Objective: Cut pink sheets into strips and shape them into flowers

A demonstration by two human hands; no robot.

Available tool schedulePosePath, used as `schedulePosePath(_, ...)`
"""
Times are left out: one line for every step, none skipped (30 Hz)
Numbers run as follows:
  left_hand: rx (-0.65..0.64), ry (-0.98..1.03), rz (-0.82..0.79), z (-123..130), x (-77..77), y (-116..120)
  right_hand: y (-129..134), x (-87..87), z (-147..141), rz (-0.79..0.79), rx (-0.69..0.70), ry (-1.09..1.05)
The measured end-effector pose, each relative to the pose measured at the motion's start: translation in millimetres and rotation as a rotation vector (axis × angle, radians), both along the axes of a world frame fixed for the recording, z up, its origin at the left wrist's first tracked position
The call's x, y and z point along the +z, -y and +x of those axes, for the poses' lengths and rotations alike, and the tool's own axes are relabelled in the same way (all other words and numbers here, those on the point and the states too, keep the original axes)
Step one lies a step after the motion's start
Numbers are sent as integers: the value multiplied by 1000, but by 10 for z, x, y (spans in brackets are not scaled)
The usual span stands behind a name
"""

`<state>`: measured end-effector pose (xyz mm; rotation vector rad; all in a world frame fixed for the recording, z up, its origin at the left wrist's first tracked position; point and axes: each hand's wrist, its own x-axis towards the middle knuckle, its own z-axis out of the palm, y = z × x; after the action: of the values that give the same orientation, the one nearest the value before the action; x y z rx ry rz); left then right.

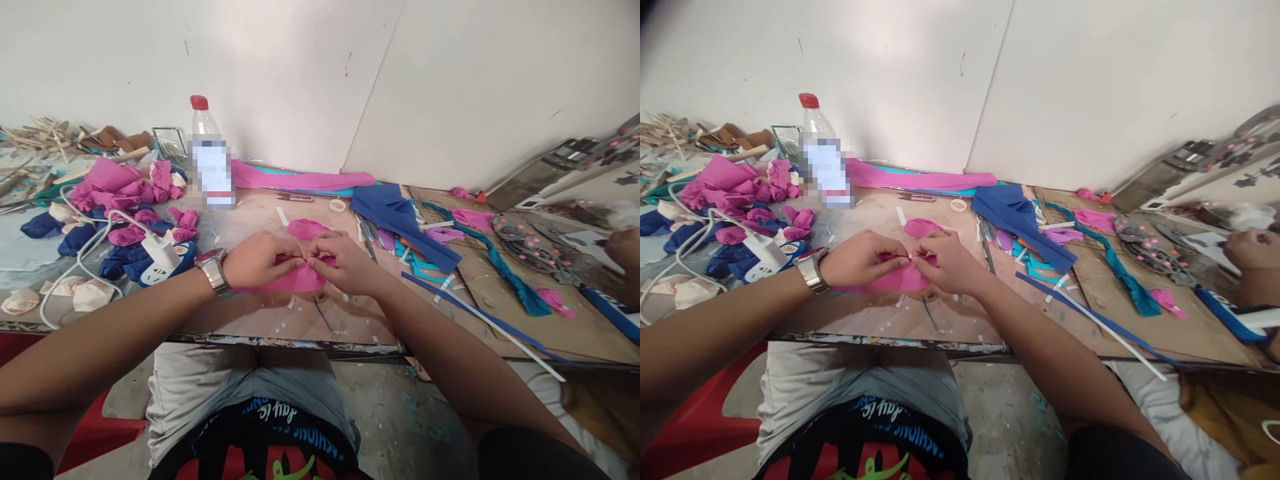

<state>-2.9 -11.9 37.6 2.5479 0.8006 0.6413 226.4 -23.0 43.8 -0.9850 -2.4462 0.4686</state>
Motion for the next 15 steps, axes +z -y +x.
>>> schedulePosePath(-7,2,-14,-4,11,0,-3,0,5,5,-3,3)
schedulePosePath(-14,2,-25,-10,19,-2,-6,0,10,9,-9,6)
schedulePosePath(-20,4,-33,-17,24,-8,-8,0,15,12,-15,9)
schedulePosePath(-23,7,-41,-24,26,-17,-10,0,19,12,-20,14)
schedulePosePath(-23,8,-51,-32,25,-28,-10,2,22,14,-26,21)
schedulePosePath(-22,7,-61,-39,20,-42,-9,5,25,19,-32,34)
schedulePosePath(-23,3,-71,-46,15,-56,-7,9,27,24,-37,50)
schedulePosePath(-26,-1,-82,-51,8,-70,-5,14,28,29,-41,66)
schedulePosePath(-29,-7,-92,-56,1,-84,-1,19,28,32,-44,82)
schedulePosePath(-34,-15,-104,-58,-6,-96,2,23,28,34,-46,95)
schedulePosePath(-38,-25,-118,-59,-12,-107,6,27,27,35,-47,104)
schedulePosePath(-39,-34,-132,-59,-19,-115,10,28,24,33,-47,112)
schedulePosePath(-38,-41,-146,-58,-25,-122,14,28,20,31,-50,119)
schedulePosePath(-34,-45,-158,-56,-32,-127,18,26,15,28,-52,124)
schedulePosePath(-31,-43,-171,-53,-39,-130,22,22,9,22,-53,128)
